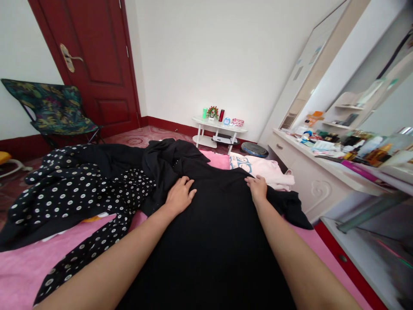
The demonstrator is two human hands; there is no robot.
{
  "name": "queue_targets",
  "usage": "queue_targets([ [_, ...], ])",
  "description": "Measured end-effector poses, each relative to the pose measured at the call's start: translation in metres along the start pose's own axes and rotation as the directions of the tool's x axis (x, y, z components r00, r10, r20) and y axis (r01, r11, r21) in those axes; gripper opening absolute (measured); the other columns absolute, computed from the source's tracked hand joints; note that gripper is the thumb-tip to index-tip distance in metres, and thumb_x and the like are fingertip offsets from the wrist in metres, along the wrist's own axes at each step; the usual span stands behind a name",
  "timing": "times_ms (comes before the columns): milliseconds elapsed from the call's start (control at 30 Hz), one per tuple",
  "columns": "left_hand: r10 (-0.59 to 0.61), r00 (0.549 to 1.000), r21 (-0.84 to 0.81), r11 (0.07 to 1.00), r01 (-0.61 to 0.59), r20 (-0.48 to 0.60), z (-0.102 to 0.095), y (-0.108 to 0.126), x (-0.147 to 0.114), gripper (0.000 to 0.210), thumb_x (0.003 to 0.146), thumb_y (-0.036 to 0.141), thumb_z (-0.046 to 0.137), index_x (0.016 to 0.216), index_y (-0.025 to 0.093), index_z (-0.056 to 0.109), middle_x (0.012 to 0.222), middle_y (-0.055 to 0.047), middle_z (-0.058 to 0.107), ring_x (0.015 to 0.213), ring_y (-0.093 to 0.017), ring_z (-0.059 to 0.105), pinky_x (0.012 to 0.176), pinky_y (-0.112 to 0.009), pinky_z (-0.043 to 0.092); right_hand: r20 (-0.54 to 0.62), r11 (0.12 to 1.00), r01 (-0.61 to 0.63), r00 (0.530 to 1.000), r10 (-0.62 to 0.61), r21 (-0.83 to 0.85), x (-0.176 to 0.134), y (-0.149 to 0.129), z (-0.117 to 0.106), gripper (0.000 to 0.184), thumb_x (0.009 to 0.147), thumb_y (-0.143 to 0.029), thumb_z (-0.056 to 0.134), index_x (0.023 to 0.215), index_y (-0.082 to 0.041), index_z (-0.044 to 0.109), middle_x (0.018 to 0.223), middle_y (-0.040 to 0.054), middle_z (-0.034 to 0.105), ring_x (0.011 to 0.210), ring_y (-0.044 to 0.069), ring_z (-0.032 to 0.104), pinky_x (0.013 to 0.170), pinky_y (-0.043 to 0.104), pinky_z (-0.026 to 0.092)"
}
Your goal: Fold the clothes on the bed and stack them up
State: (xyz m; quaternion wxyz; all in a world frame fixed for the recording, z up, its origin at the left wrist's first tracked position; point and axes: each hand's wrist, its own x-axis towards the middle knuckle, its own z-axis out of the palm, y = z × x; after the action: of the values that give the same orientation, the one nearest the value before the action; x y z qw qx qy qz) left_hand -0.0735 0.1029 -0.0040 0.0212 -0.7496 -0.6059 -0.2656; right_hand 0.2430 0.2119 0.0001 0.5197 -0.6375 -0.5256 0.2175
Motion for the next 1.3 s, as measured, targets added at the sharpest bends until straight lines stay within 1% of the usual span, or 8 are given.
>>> queue_targets([
  [167, 0.034, 0.996, 0.117, 0.992, -0.044, 0.082, 0.006, 0.009, 0.017, 0.050, 0.092, 0.048, 0.040, 0.128, 0.016, 0.054, 0.135, -0.013, 0.043, 0.128, -0.029, 0.037, 0.106, -0.041, 0.033, 0.071, 0.973, 0.221, 0.974, -0.216, -0.068, -0.040, -0.012, 0.005, 0.052, 0.082, -0.028, 0.053, 0.130, -0.011, 0.040, 0.131, 0.0186, 0.052, 0.118, 0.023, 0.053, 0.103, 0.041, 0.040],
  [333, 0.032, 0.982, 0.166, 0.984, -0.064, 0.187, 0.021, 0.002, 0.052, 0.051, 0.093, 0.049, 0.035, 0.132, 0.022, 0.052, 0.146, -0.011, 0.037, 0.139, -0.029, 0.024, 0.113, -0.043, 0.018, 0.571, 0.651, 0.661, 0.717, -0.401, -0.373, -0.062, -0.019, -0.006, 0.052, 0.091, -0.042, 0.040, 0.140, -0.025, 0.037, 0.150, 0.0052, 0.032, 0.141, 0.023, 0.020, 0.114, 0.049, 0.018],
  [500, -0.038, 0.989, 0.180, 0.984, 0.012, 0.145, 0.025, -0.011, 0.059, 0.049, 0.096, 0.037, 0.030, 0.141, 0.021, 0.041, 0.152, -0.008, 0.027, 0.142, -0.025, 0.015, 0.116, -0.040, 0.010, 0.446, 0.584, 0.381, 0.894, -0.035, -0.717, -0.046, 0.015, -0.046, 0.063, 0.095, -0.046, 0.021, 0.147, -0.009, 0.024, 0.155, 0.0118, 0.014, 0.143, 0.025, 0.010, 0.113, 0.040, 0.022],
  [700, -0.123, 0.926, 0.193, 0.980, 0.055, 0.356, 0.012, 0.016, 0.047, 0.061, 0.093, 0.043, 0.032, 0.144, 0.010, 0.032, 0.155, -0.015, 0.014, 0.143, -0.030, 0.006, 0.114, -0.048, 0.013, 0.257, 0.482, 0.142, 0.949, 0.181, -0.864, -0.063, -0.025, -0.035, 0.059, 0.095, -0.035, 0.026, 0.145, -0.005, 0.026, 0.154, 0.0194, 0.013, 0.138, 0.032, 0.025, 0.106, 0.049, 0.029],
  [800, -0.149, 0.894, 0.187, 0.979, 0.075, 0.423, 0.008, 0.039, 0.029, 0.071, 0.087, 0.055, 0.039, 0.142, 0.010, 0.036, 0.153, -0.019, 0.018, 0.141, -0.036, 0.015, 0.109, -0.052, 0.024, 0.347, 0.497, 0.269, 0.935, 0.071, -0.825, -0.095, -0.058, -0.010, 0.060, 0.090, -0.035, 0.040, 0.145, -0.011, 0.029, 0.155, 0.0170, 0.011, 0.142, 0.033, 0.008, 0.107, 0.057, 0.019],
  [933, 0.015, 0.935, 0.087, 0.995, -0.049, 0.354, 0.001, 0.038, -0.009, 0.068, 0.088, 0.066, 0.025, 0.146, 0.029, 0.028, 0.156, -0.004, 0.014, 0.143, -0.027, 0.009, 0.114, -0.047, 0.014, 0.685, 0.543, 0.654, 0.705, -0.185, -0.527, -0.138, -0.061, -0.002, 0.057, 0.093, -0.050, 0.031, 0.147, -0.032, 0.022, 0.156, 0.0019, 0.013, 0.143, 0.023, 0.009, 0.111, 0.049, 0.018],
  [1167, -0.047, 0.931, 0.118, 0.993, 0.004, 0.361, -0.036, 0.022, -0.055, 0.069, 0.091, 0.056, 0.029, 0.145, 0.013, 0.031, 0.154, -0.014, 0.018, 0.142, -0.030, 0.014, 0.115, -0.045, 0.015, 0.402, 0.481, 0.304, 0.909, 0.112, -0.822, -0.144, -0.037, -0.028, 0.055, 0.095, -0.042, 0.023, 0.146, -0.022, 0.028, 0.155, 0.0074, 0.019, 0.141, 0.029, 0.016, 0.107, 0.056, 0.022],
  [1300, 0.002, 0.934, 0.125, 0.991, -0.050, 0.356, -0.058, 0.040, -0.088, 0.063, 0.087, 0.048, 0.044, 0.139, 0.011, 0.043, 0.149, -0.014, 0.032, 0.138, -0.029, 0.027, 0.111, -0.039, 0.027, 0.334, 0.462, 0.301, 0.943, -0.011, -0.834, -0.164, -0.041, -0.022, 0.053, 0.094, -0.034, 0.025, 0.143, -0.018, 0.035, 0.152, 0.0096, 0.026, 0.139, 0.031, 0.021, 0.106, 0.054, 0.024],
])
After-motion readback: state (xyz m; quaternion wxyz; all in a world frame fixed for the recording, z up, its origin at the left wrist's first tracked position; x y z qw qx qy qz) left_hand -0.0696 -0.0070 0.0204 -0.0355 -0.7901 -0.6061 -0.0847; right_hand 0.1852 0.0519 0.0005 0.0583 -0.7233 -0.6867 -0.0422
